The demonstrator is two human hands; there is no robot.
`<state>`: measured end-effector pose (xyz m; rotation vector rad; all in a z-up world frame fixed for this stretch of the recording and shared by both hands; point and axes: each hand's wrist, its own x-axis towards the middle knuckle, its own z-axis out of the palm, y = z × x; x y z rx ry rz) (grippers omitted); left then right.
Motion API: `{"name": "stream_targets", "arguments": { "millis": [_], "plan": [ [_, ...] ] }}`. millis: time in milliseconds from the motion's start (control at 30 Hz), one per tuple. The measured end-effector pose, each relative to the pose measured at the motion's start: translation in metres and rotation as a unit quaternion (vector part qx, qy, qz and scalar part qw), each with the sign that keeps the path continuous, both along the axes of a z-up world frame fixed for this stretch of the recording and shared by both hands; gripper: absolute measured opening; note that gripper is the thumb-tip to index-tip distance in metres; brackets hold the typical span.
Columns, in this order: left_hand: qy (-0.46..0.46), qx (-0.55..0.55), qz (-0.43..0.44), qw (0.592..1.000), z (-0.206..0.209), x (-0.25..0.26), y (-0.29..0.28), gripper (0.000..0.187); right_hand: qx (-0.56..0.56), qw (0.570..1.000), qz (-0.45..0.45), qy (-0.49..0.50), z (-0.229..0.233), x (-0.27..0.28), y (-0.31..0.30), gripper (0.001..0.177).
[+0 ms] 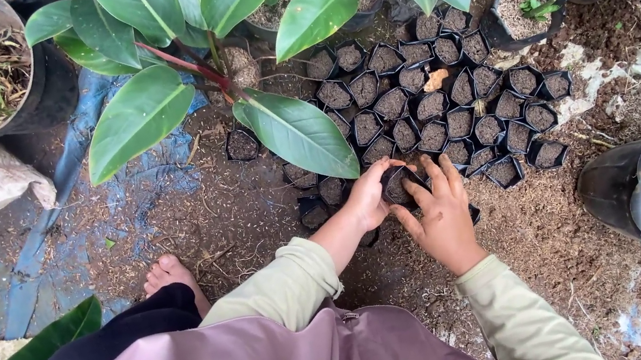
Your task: Arranging small black plastic seedling bags into a honeycomb-shaped grid on the ground in a nursery.
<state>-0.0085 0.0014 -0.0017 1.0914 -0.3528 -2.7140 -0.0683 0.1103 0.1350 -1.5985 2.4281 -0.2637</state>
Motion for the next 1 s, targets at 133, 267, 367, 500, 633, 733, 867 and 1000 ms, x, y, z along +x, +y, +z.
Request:
{"name": "stream_targets", "arguments": {
  "millis": [133, 267, 367, 500, 633, 733, 867, 1000],
  "plan": [
    [0.005, -0.002, -0.005, 1.000, -0.012, 0.000, 0.000, 0.029, 0.021, 1.000, -0.003, 0.003, -0.003, -0.001, -0.001, 0.056],
    [-0.019, -0.007, -0.010, 1.000, -0.017, 0.005, 0.004, 0.030, 0.026, 0.999, 0.004, -0.029, -0.001, 0.002, -0.003, 0.058],
    [-0.032, -0.004, -0.033, 0.999, -0.047, 0.002, 0.005, 0.033, 0.047, 0.999, 0.022, -0.002, -0.001, 0.004, -0.003, 0.057],
    [-0.048, 0.010, -0.062, 0.997, -0.051, -0.002, 0.004, 0.036, 0.091, 0.994, 0.047, 0.036, 0.000, 0.008, -0.007, 0.059],
    [-0.037, 0.017, -0.091, 0.995, -0.094, -0.006, 0.009, 0.039, 0.063, 0.998, 0.025, 0.020, 0.004, 0.005, -0.008, 0.049],
    [-0.049, 0.010, -0.110, 0.993, -0.072, -0.006, 0.010, 0.038, 0.058, 0.997, 0.045, 0.024, 0.000, 0.003, -0.007, 0.047],
    [-0.006, 0.049, -0.016, 0.999, -0.045, 0.000, -0.001, 0.027, 0.008, 0.996, 0.046, 0.071, -0.010, -0.007, -0.003, 0.023],
    [0.024, 0.054, -0.006, 0.998, -0.022, 0.010, -0.013, 0.031, -0.036, 0.992, 0.065, 0.102, -0.015, -0.020, 0.007, 0.022]
  ]
}}
